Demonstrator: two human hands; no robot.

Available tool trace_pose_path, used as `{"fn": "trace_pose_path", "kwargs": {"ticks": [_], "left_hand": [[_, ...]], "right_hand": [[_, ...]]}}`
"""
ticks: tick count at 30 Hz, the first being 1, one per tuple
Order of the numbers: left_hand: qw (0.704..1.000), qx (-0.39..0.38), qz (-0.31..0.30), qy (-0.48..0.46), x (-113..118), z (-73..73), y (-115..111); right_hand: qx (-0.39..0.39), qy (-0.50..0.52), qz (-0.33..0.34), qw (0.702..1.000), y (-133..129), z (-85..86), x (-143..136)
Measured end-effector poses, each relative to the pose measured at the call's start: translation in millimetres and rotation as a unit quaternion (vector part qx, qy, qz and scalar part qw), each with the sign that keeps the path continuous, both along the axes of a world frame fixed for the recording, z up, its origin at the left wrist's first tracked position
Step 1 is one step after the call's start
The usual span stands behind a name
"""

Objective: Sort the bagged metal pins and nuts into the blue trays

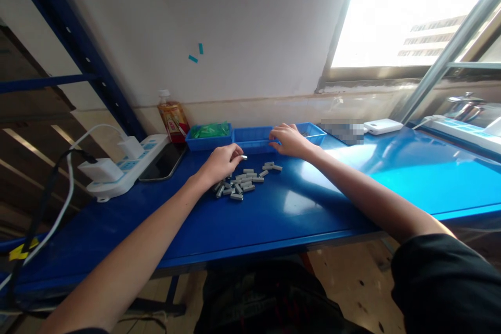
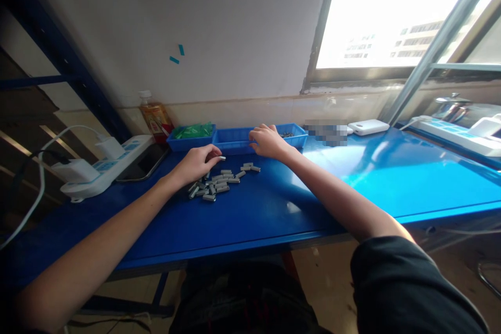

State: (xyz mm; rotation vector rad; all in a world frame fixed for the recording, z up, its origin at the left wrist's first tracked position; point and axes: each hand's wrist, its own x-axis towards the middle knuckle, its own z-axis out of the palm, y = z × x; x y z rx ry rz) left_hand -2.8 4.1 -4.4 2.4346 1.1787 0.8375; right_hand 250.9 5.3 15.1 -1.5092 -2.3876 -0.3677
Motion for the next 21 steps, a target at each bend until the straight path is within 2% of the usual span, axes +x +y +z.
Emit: {"fn": "trace_pose_path", "kwargs": {"ticks": [4,8,11,13,17,21], "left_hand": [[0.997,-0.023,0.002,-0.08,5,0.6,-7],[0.983,-0.08,-0.019,-0.166,22,-1.0,-18],[0.954,-0.146,-0.032,-0.261,30,-1.6,-24],[0.931,-0.185,-0.037,-0.313,30,-1.2,-25],[0.924,-0.197,-0.049,-0.325,28,2.1,-27],[0.941,-0.161,-0.086,-0.286,28,5.0,-32]], "right_hand": [[0.046,0.04,0.025,0.998,-8,2.6,-2],[0.092,0.11,0.131,0.981,-38,3.4,-18],[0.087,0.14,0.213,0.963,-52,-3.3,-33],[0.087,0.17,0.237,0.953,-54,-8.9,-41],[0.066,0.281,0.21,0.934,-51,-12.8,-48],[0.019,0.362,0.132,0.923,-51,-10.9,-51]]}}
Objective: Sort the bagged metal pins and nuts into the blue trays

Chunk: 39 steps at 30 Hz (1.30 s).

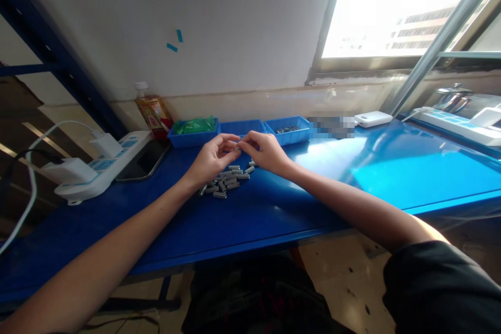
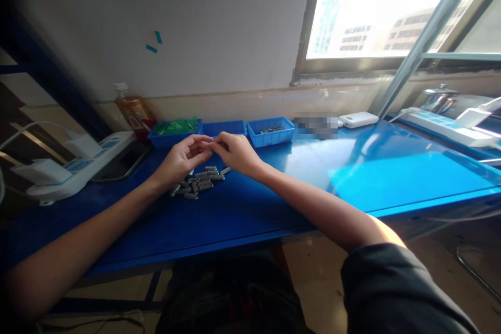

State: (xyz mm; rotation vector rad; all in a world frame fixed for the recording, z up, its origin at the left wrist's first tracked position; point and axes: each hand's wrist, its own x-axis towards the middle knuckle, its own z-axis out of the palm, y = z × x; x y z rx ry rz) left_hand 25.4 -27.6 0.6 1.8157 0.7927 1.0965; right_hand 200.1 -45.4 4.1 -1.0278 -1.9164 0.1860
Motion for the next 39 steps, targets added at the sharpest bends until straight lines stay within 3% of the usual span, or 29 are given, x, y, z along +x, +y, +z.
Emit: {"fn": "trace_pose_path", "kwargs": {"ticks": [4,8,18,24,28,32,39], "left_hand": [[0.999,0.023,0.035,0.007,3,-0.3,-2],[0.998,0.006,0.062,-0.014,1,0.9,2],[1.0,-0.003,0.02,-0.006,-2,-0.9,8],[0.996,0.039,0.009,0.086,-5,0.8,9],[0.975,0.12,0.026,0.185,-15,1.0,13],[0.943,0.211,0.049,0.253,-21,-1.8,18],[0.899,0.3,0.126,0.292,-18,-4.7,35]], "right_hand": [[-0.014,-0.002,-0.023,1.0,0,-1.0,-2],[0.03,-0.015,0.031,0.999,1,-0.8,2],[0.088,-0.088,0.037,0.992,-4,11.2,3],[0.093,-0.106,0.018,0.99,-1,21.3,4],[0.035,-0.106,-0.067,0.991,31,30.9,28],[-0.04,-0.081,-0.137,0.986,67,25.3,55],[-0.083,-0.114,-0.094,0.986,76,11.1,63]]}}
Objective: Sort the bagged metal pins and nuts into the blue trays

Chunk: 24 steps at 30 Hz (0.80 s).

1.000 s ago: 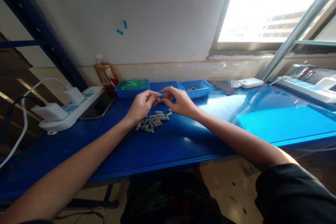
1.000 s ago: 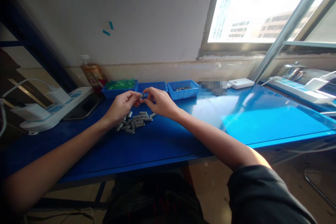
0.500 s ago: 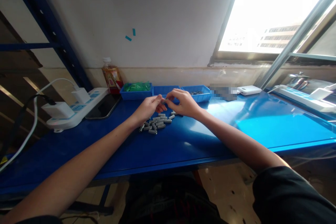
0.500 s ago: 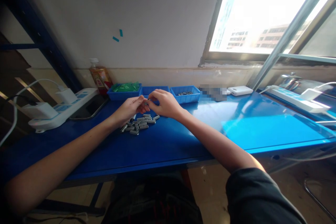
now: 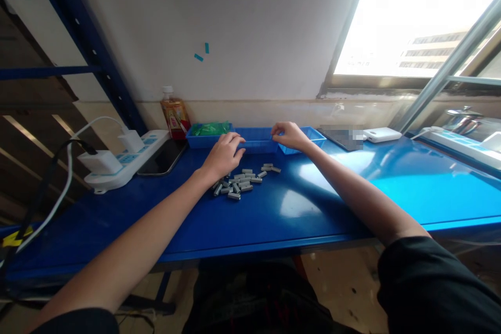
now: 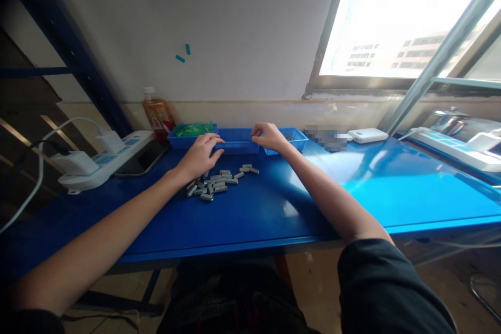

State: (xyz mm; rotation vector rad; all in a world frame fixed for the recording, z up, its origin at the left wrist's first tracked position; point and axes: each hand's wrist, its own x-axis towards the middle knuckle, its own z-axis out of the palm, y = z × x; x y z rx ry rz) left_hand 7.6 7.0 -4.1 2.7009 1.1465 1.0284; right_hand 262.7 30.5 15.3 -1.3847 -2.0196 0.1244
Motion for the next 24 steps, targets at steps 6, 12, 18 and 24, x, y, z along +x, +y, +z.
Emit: {"fn": "trace_pose_path", "kwargs": {"ticks": [6,12,18,24], "left_hand": [[0.999,0.017,0.024,0.024,5,-4.5,13],[0.999,0.024,0.032,0.035,8,-9.0,15],[0.998,0.033,0.031,0.032,7,-4.7,6],[0.992,-0.09,-0.063,0.064,-1,8.1,-18]], "right_hand": [[-0.037,-0.056,0.03,0.997,-3,6.2,-4],[-0.103,-0.137,-0.009,0.985,-11,14.6,-19],[-0.12,-0.158,-0.001,0.98,-17,20.5,-27],[0.06,-0.089,0.001,0.994,-39,27.0,-15]]}}
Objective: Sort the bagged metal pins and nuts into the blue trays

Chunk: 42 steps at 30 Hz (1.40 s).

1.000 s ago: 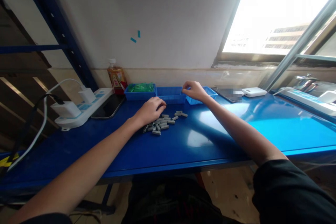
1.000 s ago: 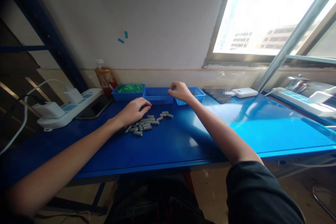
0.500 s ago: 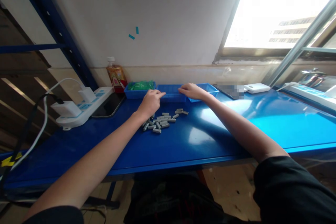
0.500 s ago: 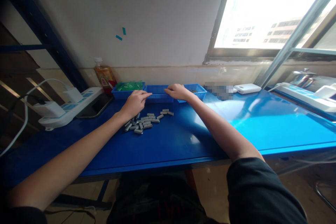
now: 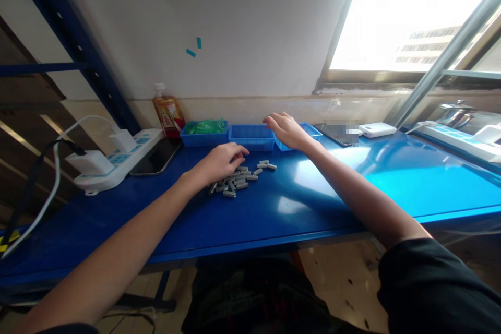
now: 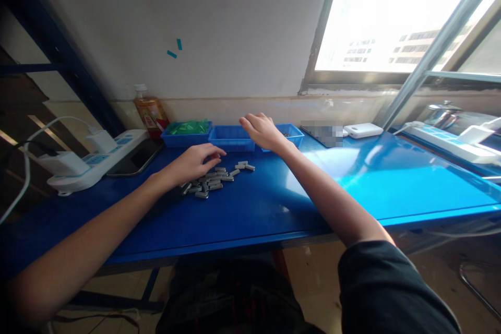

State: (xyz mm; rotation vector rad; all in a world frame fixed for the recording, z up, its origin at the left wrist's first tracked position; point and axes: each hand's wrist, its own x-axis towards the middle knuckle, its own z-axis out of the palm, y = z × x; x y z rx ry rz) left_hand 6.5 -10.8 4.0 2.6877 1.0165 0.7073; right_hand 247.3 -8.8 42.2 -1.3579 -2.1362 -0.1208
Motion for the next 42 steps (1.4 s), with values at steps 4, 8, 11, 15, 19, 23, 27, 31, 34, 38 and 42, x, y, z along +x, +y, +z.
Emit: {"fn": "trace_pose_path", "kwargs": {"ticks": [4,8,11,15,19,23,27,31,34,38,42], "left_hand": [[0.997,-0.069,0.03,0.014,1,-4.5,2],[0.995,-0.072,0.066,-0.001,4,-11.5,8],[0.995,-0.081,0.064,-0.015,5,-12.2,9],[0.991,-0.115,0.046,-0.055,4,-9.0,7],[0.978,-0.179,-0.009,-0.107,1,-3.1,5],[0.958,-0.243,-0.053,-0.142,-3,1.0,2],[0.945,-0.264,-0.053,-0.187,-1,0.4,-1],[0.95,-0.194,-0.039,-0.24,5,-1.6,-7],[0.968,-0.124,-0.009,-0.216,9,-2.1,-11],[0.975,-0.096,0.018,-0.2,12,-4.4,-11],[0.98,-0.086,0.014,-0.179,12,-9.4,-7]], "right_hand": [[0.047,0.045,0.015,0.998,-28,-10.7,0],[0.026,0.011,0.087,0.996,-45,-28.1,-25],[0.018,-0.022,0.137,0.99,-48,-37.9,-45],[0.034,-0.026,0.162,0.986,-46,-47.1,-50],[0.076,0.012,0.179,0.981,-43,-51.2,-45],[0.108,0.031,0.182,0.977,-43,-49.1,-45],[0.101,0.054,0.169,0.979,-41,-49.2,-45],[0.08,0.094,0.142,0.982,-35,-52.8,-44],[0.073,0.123,0.13,0.981,-34,-54.1,-44],[0.086,0.167,0.132,0.973,-39,-52.4,-48],[0.099,0.146,0.155,0.972,-42,-44.4,-47]]}}
